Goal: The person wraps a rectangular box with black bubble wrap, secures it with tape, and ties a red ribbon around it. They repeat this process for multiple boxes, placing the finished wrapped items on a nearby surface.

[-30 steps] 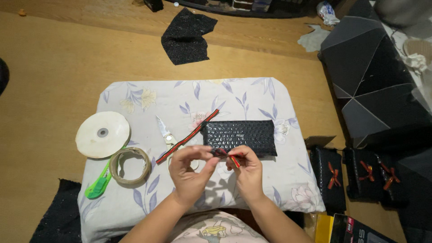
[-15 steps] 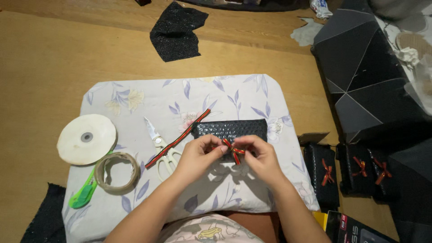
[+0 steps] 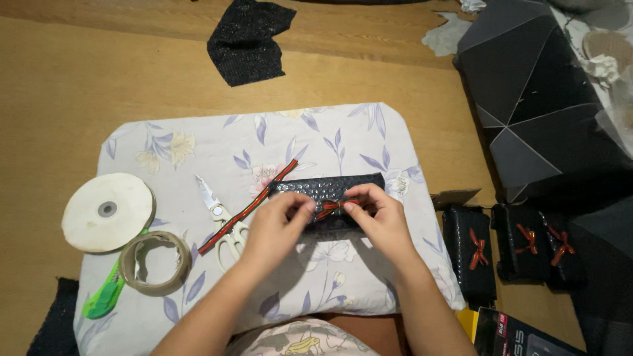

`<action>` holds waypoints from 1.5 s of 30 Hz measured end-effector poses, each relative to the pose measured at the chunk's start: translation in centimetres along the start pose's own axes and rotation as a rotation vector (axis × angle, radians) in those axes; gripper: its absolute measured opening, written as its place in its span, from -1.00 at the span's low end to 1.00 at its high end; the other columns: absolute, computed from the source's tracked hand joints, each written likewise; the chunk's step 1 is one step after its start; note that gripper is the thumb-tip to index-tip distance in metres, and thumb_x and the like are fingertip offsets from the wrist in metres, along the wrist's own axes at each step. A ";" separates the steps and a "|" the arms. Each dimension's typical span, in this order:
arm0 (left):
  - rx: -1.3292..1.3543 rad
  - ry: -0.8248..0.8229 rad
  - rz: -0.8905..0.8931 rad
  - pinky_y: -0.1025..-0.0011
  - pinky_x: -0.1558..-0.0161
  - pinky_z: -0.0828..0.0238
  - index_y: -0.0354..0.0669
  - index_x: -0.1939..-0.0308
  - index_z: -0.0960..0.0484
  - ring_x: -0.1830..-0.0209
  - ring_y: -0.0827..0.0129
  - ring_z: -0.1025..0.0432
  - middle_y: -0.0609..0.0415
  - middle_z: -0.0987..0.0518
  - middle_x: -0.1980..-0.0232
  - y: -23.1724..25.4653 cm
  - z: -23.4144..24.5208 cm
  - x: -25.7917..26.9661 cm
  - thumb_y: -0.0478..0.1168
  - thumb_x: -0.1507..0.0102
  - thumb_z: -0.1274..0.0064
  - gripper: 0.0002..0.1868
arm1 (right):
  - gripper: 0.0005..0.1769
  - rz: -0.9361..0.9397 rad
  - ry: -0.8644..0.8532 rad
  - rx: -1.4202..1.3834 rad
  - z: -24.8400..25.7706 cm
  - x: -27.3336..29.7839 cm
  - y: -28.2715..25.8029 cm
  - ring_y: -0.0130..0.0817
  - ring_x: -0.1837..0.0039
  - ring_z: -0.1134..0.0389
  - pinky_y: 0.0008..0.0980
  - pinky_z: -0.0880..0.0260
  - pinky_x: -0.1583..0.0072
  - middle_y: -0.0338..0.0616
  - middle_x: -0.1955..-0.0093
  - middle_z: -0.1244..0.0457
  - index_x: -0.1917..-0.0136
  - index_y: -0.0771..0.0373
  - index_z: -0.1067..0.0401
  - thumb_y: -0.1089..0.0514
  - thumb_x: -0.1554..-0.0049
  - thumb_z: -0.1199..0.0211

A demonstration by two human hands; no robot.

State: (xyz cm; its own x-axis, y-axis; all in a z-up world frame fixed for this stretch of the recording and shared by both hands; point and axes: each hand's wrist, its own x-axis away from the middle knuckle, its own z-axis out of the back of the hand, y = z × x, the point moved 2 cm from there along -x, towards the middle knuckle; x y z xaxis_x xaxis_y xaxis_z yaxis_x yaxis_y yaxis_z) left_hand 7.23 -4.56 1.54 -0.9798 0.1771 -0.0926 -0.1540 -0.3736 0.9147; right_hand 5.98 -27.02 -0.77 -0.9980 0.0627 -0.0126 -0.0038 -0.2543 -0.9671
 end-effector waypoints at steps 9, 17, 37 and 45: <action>-0.160 -0.122 -0.007 0.36 0.31 -0.51 -0.14 0.19 -0.70 0.37 0.31 -0.62 0.05 -0.72 0.30 2.3 0.3 -1.7 -0.01 -0.20 -0.18 -0.71 | -0.87 -0.034 -0.010 -0.050 -1.3 -0.2 -1.2 -0.63 0.17 -0.38 -0.60 -0.40 0.14 -0.24 0.21 -0.41 0.01 0.37 -0.52 0.34 -0.13 -0.30; -0.296 -0.052 -0.201 0.15 0.41 -0.39 -0.12 0.25 -0.60 0.43 0.08 -0.54 0.00 -0.65 0.42 1.7 -0.9 -2.7 -0.08 -0.27 -0.14 -0.80 | -0.91 -0.019 0.106 0.166 -1.7 -0.3 -2.5 -0.63 0.26 -0.35 -0.58 -0.35 0.20 -0.19 0.30 -0.41 0.08 0.32 -0.57 0.26 -0.13 -0.35; -0.422 -0.082 -0.146 0.10 0.44 -0.39 -0.10 0.32 -0.61 0.50 0.03 -0.53 -0.05 -0.60 0.53 0.9 -1.6 -3.3 -0.04 -0.22 -0.19 -0.77 | -0.89 0.256 0.180 0.546 -2.6 -0.2 -3.3 -0.33 0.22 -0.39 -0.37 -0.40 0.17 -0.16 0.25 -0.34 0.16 0.26 -0.55 0.23 -0.02 -0.42; -0.357 -0.066 -0.092 0.10 0.37 -0.41 -0.12 0.16 -0.58 0.42 0.03 -0.55 -0.04 -0.63 0.46 0.6 -1.5 -3.3 -0.06 -0.21 -0.18 -0.74 | -0.84 0.197 0.148 0.495 -2.2 -0.3 -3.1 -0.34 0.21 -0.37 -0.38 -0.39 0.15 -0.17 0.20 -0.31 0.12 0.24 -0.55 0.22 -0.01 -0.44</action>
State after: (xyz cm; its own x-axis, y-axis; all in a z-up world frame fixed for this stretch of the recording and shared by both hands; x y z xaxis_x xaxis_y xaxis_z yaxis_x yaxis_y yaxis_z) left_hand 10.21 -6.71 1.80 -0.9512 0.2790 -0.1317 -0.2872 -0.6450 0.7081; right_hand 6.40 -24.16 1.72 -0.9633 0.0937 -0.2515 0.1171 -0.6963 -0.7081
